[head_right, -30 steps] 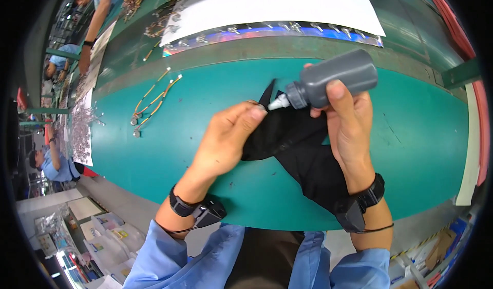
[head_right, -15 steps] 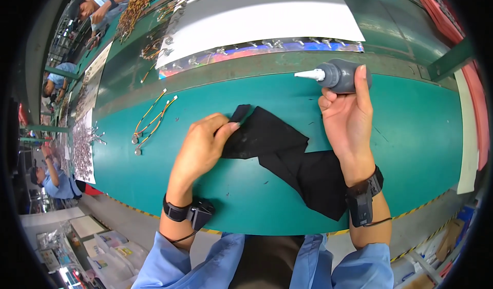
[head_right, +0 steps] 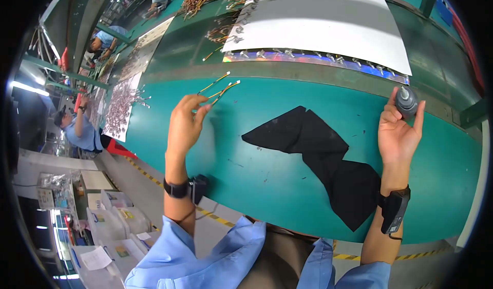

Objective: Applying glue to small electronic components and wiring on an assembly line.

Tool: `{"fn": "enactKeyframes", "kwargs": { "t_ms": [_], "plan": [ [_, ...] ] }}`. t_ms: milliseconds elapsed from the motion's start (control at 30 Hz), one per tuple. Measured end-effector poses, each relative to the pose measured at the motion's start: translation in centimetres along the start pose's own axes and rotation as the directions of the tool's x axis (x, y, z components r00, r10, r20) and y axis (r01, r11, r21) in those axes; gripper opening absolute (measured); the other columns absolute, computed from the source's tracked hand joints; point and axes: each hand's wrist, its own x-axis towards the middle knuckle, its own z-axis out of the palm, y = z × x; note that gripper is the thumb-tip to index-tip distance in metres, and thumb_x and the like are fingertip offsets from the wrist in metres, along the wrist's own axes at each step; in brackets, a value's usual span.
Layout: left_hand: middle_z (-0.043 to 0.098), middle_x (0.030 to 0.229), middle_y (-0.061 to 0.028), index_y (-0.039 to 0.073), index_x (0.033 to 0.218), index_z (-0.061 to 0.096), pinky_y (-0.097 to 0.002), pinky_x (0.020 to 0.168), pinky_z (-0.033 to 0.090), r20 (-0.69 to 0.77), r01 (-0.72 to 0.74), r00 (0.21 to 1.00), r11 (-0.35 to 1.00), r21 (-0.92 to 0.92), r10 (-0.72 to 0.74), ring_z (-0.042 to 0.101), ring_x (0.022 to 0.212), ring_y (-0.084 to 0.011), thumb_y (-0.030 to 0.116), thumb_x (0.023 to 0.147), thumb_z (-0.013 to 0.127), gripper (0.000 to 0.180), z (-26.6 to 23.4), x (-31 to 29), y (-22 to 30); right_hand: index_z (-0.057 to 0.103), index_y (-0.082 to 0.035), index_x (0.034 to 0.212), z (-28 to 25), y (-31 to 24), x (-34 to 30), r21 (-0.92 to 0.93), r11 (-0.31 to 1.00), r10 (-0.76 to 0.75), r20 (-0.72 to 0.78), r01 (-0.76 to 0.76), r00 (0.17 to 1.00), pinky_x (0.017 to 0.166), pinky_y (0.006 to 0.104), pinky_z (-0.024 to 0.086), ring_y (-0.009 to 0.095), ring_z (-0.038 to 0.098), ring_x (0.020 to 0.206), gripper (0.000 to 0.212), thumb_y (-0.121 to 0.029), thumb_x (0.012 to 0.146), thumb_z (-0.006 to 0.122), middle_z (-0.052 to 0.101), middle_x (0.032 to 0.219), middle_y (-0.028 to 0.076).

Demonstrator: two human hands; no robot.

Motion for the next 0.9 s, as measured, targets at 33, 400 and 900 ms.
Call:
{"fn": "enactKeyframes", "kwargs": {
  "t_ms": [33,400,900],
  "plan": [
    [0.056,0.099,-0.0125,0.001,0.090,0.061,-0.0356,0.070,0.048,0.034,-0.005,0.999,0.994,0.111,0.001,0.057,0.086,-0.0282,0.013,0.076,0.063,0.019,-0.2,0.5,-0.6,0.036,0.008,0.117,-0.1,0.0,0.0,-0.001,1.000,-0.004,0.002,0.004,1.000,0.056,0.0249,0.037,0.015,0.041,0.065,0.051,-0.028,0.087,0.054,0.049,0.110,0.019],
    [0.056,0.093,-0.0133,0.002,0.092,0.062,-0.0382,0.072,0.046,0.031,-0.036,0.999,0.906,0.422,0.026,0.056,0.084,-0.0307,0.008,0.075,0.061,0.017,-1.6,2.9,-4.4,0.036,0.007,0.118,-0.1,0.8,-0.3,-0.031,0.999,0.013,0.025,-0.013,1.000,0.056,0.0248,0.037,0.016,0.040,0.065,0.048,-0.026,0.088,0.053,0.048,0.111,0.021],
    [0.055,0.096,-0.0133,0.003,0.095,0.061,-0.0371,0.073,0.046,0.057,0.074,0.994,0.969,0.236,-0.090,0.057,0.084,-0.0301,0.007,0.074,0.063,0.022,-2.1,1.2,-7.1,0.038,0.007,0.115,-0.2,1.1,-0.1,-0.059,0.998,0.020,0.064,-0.016,0.998,0.056,0.0248,0.036,0.016,0.040,0.064,0.045,-0.026,0.088,0.052,0.048,0.111,0.022]
  ]
}}
